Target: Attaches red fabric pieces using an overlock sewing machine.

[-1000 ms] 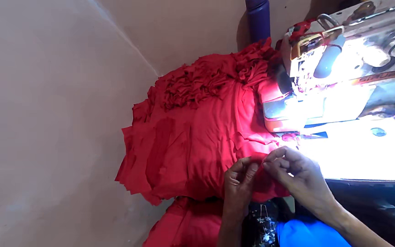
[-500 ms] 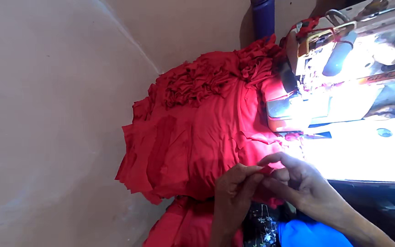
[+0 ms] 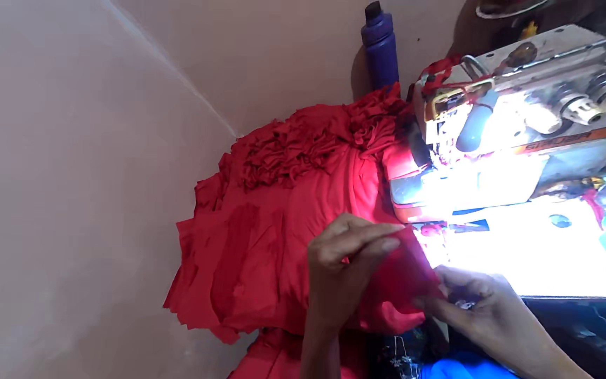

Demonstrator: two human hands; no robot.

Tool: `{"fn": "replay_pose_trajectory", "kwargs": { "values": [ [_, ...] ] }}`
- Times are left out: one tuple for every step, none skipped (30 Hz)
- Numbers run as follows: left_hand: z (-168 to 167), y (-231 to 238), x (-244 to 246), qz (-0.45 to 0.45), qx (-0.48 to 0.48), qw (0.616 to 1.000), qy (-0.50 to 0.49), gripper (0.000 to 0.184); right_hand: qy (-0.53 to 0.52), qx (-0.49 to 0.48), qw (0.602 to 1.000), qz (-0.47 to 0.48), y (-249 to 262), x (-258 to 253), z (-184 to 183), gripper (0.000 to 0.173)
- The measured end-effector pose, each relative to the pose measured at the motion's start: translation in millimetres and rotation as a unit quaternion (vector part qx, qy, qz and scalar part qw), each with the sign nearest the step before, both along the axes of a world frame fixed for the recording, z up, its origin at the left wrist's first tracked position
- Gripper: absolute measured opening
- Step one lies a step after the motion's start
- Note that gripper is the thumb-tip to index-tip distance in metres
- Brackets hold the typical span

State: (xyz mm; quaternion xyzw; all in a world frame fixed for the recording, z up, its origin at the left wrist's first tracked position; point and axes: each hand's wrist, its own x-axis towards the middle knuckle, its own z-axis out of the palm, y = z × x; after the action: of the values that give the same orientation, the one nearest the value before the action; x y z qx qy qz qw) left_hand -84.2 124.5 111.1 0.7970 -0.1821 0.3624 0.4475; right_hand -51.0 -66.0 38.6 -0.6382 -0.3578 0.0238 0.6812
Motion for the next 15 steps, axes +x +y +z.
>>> {"fn": "replay_pose_trajectory", "kwargs": {
  "values": [
    [0,-4,16,-0.005,-0.009,1.0,-0.004,0.007,-0.03,-0.015,0.998,-0.058,0,6,-2,0.017],
    [-2,-7,33,-0.012,-0.022,1.0,0.003,0.007,-0.052,-0.022,0.993,-0.105,0,14,-6,0.02],
    [-6,-11,51,-0.021,-0.034,0.999,0.017,0.01,-0.061,-0.021,0.989,-0.135,0,23,-11,0.022],
    [-12,-15,68,-0.024,-0.049,0.998,0.037,0.013,-0.05,-0.015,0.986,-0.158,0,30,-15,0.022],
    [-20,-18,84,-0.019,-0.055,0.997,0.059,0.016,-0.023,-0.011,0.984,-0.178,1,38,-19,0.02],
    [-30,-22,100,-0.007,-0.052,0.996,0.077,0.017,0.009,-0.011,0.982,-0.19,1,44,-22,0.016],
    [-40,-25,114,0.017,-0.037,0.995,0.091,0.017,0.042,-0.027,0.978,-0.202,1,51,-24,0.015],
    [-49,-28,125,0.051,-0.003,0.993,0.106,0.017,0.071,-0.051,0.974,-0.209,1,55,-26,0.016],
    [-57,-32,133,0.089,0.037,0.989,0.115,0.015,0.096,-0.067,0.971,-0.208,-1,59,-28,0.018],
    [-64,-36,139,0.125,0.069,0.984,0.109,0.012,0.107,-0.074,0.969,-0.208,-1,61,-31,0.019],
    [-66,-40,140,0.162,0.096,0.977,0.1,0.011,0.107,-0.075,0.969,-0.208,-1,62,-34,0.021],
    [-66,-46,139,0.196,0.121,0.969,0.093,0.012,0.102,-0.069,0.971,-0.207,-1,61,-37,0.022],
    [-66,-51,135,0.22,0.142,0.961,0.082,0.012,0.088,-0.061,0.973,-0.206,-2,60,-41,0.022],
    [-67,-56,130,0.236,0.159,0.956,0.068,0.01,0.082,-0.057,0.974,-0.205,-3,57,-43,0.021],
    [-70,-60,125,0.245,0.174,0.952,0.049,0.01,0.084,-0.056,0.973,-0.207,-4,52,-44,0.02]
  ]
}}
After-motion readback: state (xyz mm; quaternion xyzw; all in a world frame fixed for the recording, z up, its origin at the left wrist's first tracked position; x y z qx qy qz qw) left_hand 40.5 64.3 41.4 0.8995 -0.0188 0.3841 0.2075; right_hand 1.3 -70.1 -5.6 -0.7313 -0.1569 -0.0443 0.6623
